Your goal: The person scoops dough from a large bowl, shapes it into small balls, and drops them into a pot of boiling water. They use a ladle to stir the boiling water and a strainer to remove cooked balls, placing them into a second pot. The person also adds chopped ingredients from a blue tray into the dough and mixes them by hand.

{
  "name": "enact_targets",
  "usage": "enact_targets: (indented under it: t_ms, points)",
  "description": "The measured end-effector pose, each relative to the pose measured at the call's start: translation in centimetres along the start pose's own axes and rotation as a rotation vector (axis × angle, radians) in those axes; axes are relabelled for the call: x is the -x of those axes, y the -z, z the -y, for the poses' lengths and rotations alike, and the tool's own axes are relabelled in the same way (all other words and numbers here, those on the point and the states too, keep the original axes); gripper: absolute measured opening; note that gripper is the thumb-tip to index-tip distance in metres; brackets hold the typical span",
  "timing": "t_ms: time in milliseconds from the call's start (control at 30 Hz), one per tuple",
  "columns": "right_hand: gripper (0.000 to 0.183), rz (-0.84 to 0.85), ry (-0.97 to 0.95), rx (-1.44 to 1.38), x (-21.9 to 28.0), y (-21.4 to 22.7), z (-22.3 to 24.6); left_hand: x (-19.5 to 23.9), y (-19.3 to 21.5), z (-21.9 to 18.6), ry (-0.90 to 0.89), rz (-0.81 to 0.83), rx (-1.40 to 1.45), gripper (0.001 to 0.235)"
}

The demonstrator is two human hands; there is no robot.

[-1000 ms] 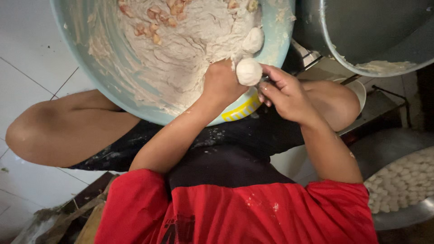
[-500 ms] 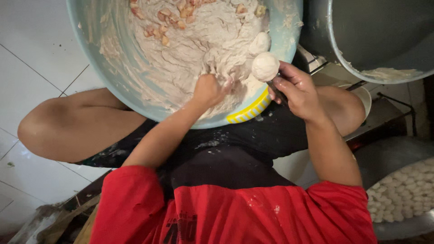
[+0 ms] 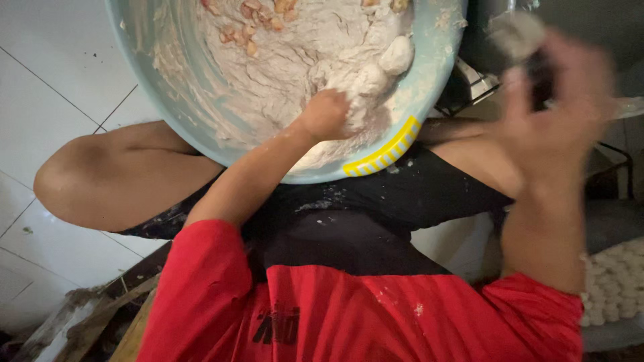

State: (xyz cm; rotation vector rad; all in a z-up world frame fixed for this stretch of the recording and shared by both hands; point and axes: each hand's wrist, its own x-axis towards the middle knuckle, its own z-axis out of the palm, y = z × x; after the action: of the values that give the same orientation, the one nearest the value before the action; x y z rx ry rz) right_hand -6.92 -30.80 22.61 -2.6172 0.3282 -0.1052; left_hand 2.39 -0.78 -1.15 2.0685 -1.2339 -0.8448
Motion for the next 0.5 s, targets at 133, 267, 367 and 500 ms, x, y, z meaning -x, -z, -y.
enact_targets:
  t_ms: [133,267,367,500]
  points:
    - [0.030,0.053,-0.130,0.000,-0.7,1.5,-9.5,-3.0,-2.2,1.7,-0.260,0.100,-0.114,0.037]
    - [0.025,0.359,-0.346,0.569,-0.9,0.4,-16.3,-4.0,-3.8,1.3,0.078,0.030,0.046,0.058]
    - [0.029,0.254,-0.194,0.488,0.0,1.1,-16.8,-4.7,-2.7,0.4,0.354,-0.050,0.338,0.057]
    - [0.028,0.066,-0.235,0.180,1.4,2.3,-12.6,-4.1,0.3,-2.4,0.434,-0.190,0.732,0.045]
